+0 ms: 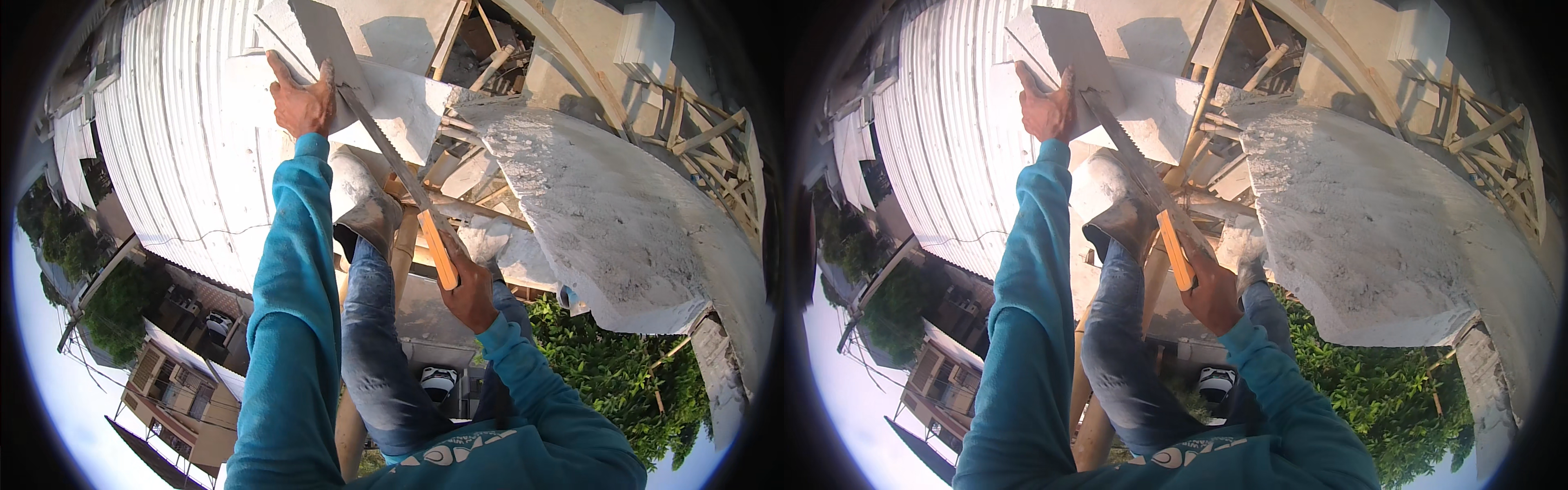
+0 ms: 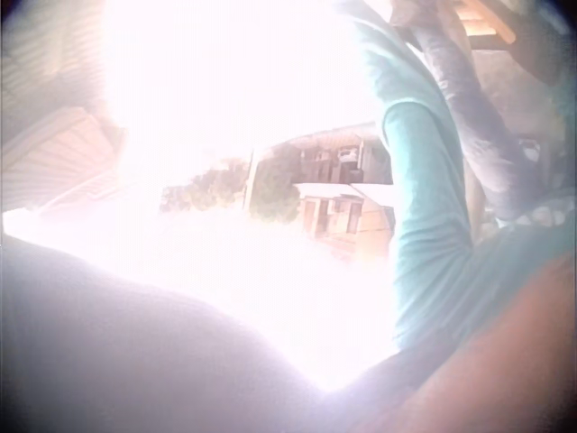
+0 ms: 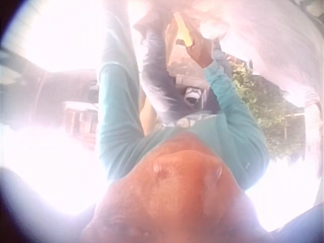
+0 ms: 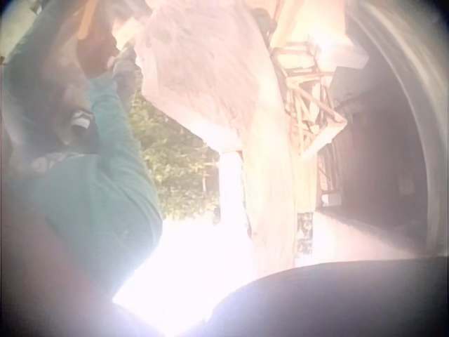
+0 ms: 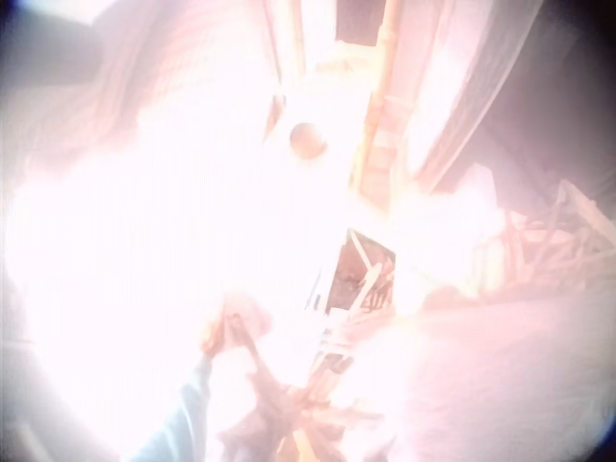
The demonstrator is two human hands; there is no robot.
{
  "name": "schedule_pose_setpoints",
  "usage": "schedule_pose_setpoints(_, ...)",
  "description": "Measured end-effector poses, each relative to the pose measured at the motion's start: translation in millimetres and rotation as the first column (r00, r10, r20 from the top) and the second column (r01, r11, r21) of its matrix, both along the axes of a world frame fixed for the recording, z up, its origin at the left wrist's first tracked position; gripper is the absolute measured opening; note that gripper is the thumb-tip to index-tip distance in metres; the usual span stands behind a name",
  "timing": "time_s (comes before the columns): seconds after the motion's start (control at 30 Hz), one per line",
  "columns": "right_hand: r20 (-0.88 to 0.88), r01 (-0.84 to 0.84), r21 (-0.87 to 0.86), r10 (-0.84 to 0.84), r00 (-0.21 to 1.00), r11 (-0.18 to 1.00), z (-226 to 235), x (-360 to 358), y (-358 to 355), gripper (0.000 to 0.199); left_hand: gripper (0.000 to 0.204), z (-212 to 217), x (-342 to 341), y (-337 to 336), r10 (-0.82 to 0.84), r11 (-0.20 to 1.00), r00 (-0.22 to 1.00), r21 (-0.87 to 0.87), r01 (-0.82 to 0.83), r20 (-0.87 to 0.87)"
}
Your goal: The person stands on a bamboo scaffold and uses a hand saw to cut a white rectangular board. They position the board, saw along a marked line, and separate the cut piece, then repeat the process on another board.
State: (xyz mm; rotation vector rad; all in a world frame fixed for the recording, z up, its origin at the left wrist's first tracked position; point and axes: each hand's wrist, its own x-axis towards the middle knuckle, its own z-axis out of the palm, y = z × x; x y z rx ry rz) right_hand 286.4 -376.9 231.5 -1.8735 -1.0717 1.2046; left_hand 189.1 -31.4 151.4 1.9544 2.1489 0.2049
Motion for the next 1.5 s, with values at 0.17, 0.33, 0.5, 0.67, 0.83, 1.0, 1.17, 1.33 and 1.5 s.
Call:
schedule_pose_setpoints(0.17,0.031,-0.075,-0.134,0.080,0.996,0.988,-48.8,-32.6,33.9,0.081,0.103,-8.1,5.1,1.3,-0.051,0.999,0.999,0.006,0.051,0.000)
schedule_pose_setpoints(0.33,-0.047,0.085,-0.033,-0.086,0.995,0.996,-53.5,-27.7,35.3,0.079,0.105,-12.2,-5.0,7.6,-0.056,0.998,0.998,0.012,0.056,-0.041)
schedule_pose_setpoints(0.5,0.019,0.097,0.033,-0.098,0.995,0.995,-15.9,-19.0,-2.9,0.070,0.108,-6.9,-4.3,5.8,-0.033,0.999,0.999,-0.009,0.033,-0.029)
schedule_pose_setpoints(0.67,0.036,0.082,-0.089,-0.079,0.996,0.993,-60.0,-30.4,16.1,0.073,0.109,-11.3,-4.9,-1.0,-0.076,0.997,0.997,0.027,0.077,-0.013)
schedule_pose_setpoints(0.83,0.003,0.144,-0.023,-0.144,0.990,0.989,-92.4,-39.7,48.3,0.068,0.108,-13.1,-3.8,7.3,-0.090,0.993,0.995,0.076,0.088,0.029)
schedule_pose_setpoints(1.0,0.043,0.099,0.047,-0.101,0.994,0.994,-66.6,-13.9,34.9,0.066,0.113,-8.3,-0.6,2.2,-0.051,0.999,0.999,0.008,0.050,0.017)
schedule_pose_setpoints(1.17,0.030,0.119,0.043,-0.120,0.992,0.992,-50.4,-34.1,11.4,0.065,0.113,-6.3,-2.9,0.8,-0.014,1.000,0.996,0.015,0.012,0.089)
schedule_pose_setpoints(1.33,0.051,0.135,0.021,-0.136,0.989,0.991,-75.4,-33.8,55.1,0.062,0.113,1.1,1.3,-6.6,0.055,0.998,0.991,-0.051,-0.048,0.126)
schedule_pose_setpoints(1.5,0.037,-0.055,-0.143,0.061,0.997,0.988,-63.0,1.4,225.1,0.057,0.109,7.1,6.2,2.0,0.089,0.994,0.981,-0.075,-0.077,0.173)
